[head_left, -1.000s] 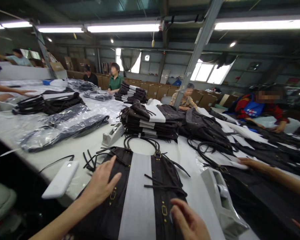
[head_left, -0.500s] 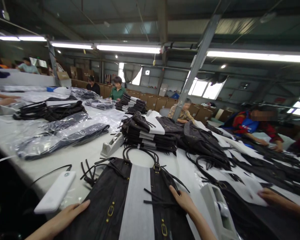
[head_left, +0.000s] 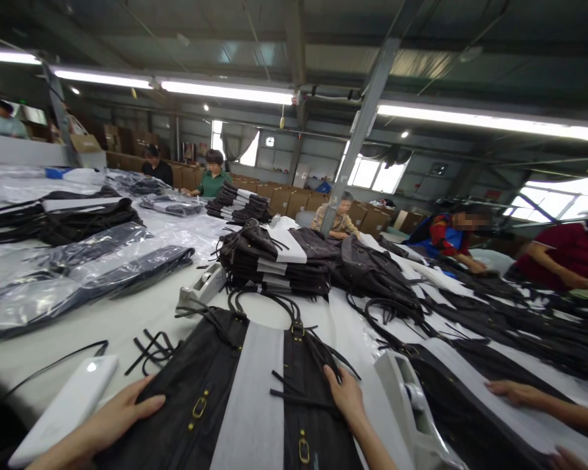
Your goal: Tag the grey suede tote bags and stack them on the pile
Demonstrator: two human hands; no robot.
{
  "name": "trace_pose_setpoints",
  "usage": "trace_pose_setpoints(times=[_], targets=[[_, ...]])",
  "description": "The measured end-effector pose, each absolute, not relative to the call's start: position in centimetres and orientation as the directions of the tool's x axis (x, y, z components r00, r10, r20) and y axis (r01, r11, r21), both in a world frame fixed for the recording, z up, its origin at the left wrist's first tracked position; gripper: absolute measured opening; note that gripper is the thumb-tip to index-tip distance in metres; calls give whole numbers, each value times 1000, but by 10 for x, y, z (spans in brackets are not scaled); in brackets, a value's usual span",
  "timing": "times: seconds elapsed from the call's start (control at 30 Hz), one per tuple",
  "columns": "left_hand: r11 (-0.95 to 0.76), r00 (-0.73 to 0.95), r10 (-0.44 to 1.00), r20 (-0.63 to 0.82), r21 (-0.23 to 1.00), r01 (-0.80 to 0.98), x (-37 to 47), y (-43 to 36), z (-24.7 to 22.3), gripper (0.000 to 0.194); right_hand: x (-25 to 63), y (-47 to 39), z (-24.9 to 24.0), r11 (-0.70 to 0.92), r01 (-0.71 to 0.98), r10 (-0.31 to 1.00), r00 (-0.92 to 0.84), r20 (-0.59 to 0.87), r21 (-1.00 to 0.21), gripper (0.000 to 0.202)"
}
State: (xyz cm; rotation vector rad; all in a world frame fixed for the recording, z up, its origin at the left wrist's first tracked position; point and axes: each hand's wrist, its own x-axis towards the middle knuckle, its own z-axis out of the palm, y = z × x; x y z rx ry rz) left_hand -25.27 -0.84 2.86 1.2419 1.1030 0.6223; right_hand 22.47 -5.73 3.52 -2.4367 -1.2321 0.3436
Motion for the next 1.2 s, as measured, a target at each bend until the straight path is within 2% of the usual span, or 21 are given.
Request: trace_pose_setpoints(times=[0.1,0.17,0.23,0.3,0.37,0.47,0.53,0.6,0.77,0.83,0.93,1.0,1.1,1.2], targets=[[307,497,785,-370,929,206,-261,6,17,53,230,-54,48,-563,710,793,609,-33,-424,54],[225,423,824,-377,903,366,-264,11,21,56,234,-42,57,-573,712,788,614,-35,-405,57],[35,242,944,-223,799,601,-259,14,40,63,236,-25,65,-574,725,797,601,-59,-379,51],[-167,165,984,59,600,782,-242,15,72,65,234,-7,70,-580,738,805,583,-107,-345,40],[-348,271,935,228,456,819,-211,19,109,59,226,9,73,-600,739,797,583,-156,-307,32],[-535,450,845,289,422,732,-153,45,152,51,208,23,73,-636,727,771,612,-175,-260,31],[-515,421,856,301,428,743,-120,76,160,50,197,28,73,-656,716,753,640,-152,-238,35],[-385,287,918,274,443,809,-99,108,149,46,190,30,72,-674,704,736,664,-129,-223,36],[-123,63,986,154,423,898,-101,152,78,41,186,29,65,-683,698,727,677,-114,-216,25],[-72,35,994,99,403,912,-110,157,50,39,188,25,59,-669,711,739,668,-90,-215,26],[-95,66,994,86,392,915,-120,164,22,38,195,18,46,-636,742,765,643,-41,-211,32],[-147,115,988,104,396,906,-122,169,11,36,205,16,36,-599,741,776,630,9,-303,31],[-212,180,977,116,407,888,-122,175,-1,35,227,16,22,-541,667,756,652,51,-512,30],[-241,211,970,118,411,879,-125,183,-14,35,247,17,9,-517,588,731,681,36,-622,38]])
